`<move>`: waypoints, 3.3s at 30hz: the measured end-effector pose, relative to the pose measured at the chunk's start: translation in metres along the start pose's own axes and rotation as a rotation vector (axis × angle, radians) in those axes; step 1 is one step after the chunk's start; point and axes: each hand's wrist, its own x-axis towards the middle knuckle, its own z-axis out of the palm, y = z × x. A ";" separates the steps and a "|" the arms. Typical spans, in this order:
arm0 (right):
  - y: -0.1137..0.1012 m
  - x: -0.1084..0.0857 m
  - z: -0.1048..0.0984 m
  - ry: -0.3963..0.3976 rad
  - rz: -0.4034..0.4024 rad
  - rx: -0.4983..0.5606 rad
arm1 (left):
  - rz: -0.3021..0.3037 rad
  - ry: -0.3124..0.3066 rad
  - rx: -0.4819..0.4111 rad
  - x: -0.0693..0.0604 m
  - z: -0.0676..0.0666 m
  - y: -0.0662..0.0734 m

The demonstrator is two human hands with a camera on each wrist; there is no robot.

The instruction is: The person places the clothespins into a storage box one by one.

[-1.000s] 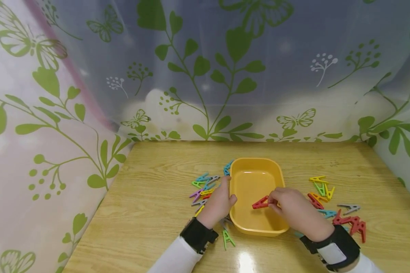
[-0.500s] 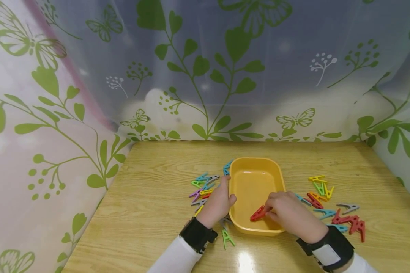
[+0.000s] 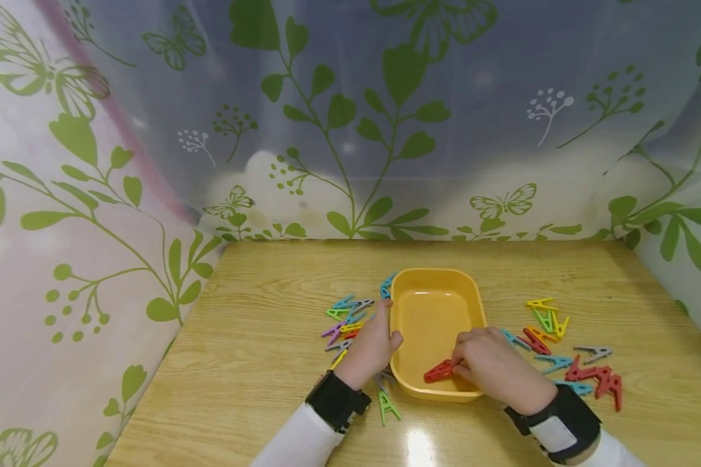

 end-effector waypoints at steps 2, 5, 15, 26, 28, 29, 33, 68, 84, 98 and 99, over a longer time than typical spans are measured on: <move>0.000 0.000 0.000 0.002 -0.002 -0.005 | -0.001 0.001 0.003 0.000 0.000 0.000; 0.000 0.000 0.001 0.009 -0.003 -0.008 | 0.001 0.002 0.004 0.000 0.000 0.000; 0.004 0.001 -0.011 0.089 -0.009 0.045 | -0.004 -0.004 0.002 0.001 0.001 -0.003; 0.069 -0.011 -0.038 0.291 0.278 0.112 | -0.009 -0.011 -0.001 0.002 0.001 -0.003; 0.087 -0.015 -0.037 0.267 0.352 0.106 | -0.007 -0.011 0.001 0.002 0.001 -0.003; 0.096 -0.017 -0.035 0.254 0.384 0.099 | -0.006 -0.011 0.001 0.002 0.001 -0.003; 0.126 -0.026 -0.029 0.184 0.486 0.085 | 0.006 -0.008 -0.003 0.001 0.002 -0.003; 0.169 -0.037 -0.022 -0.135 0.557 0.085 | 0.019 -0.003 -0.008 0.001 0.001 -0.004; 0.172 -0.033 -0.021 -0.164 0.505 0.015 | 0.021 -0.016 -0.019 0.000 0.001 -0.004; 0.168 -0.030 -0.024 -0.186 0.538 0.027 | 0.014 -0.009 -0.017 0.000 0.001 -0.004; 0.168 -0.029 -0.024 -0.190 0.540 0.027 | 0.014 -0.009 -0.017 0.000 0.001 -0.004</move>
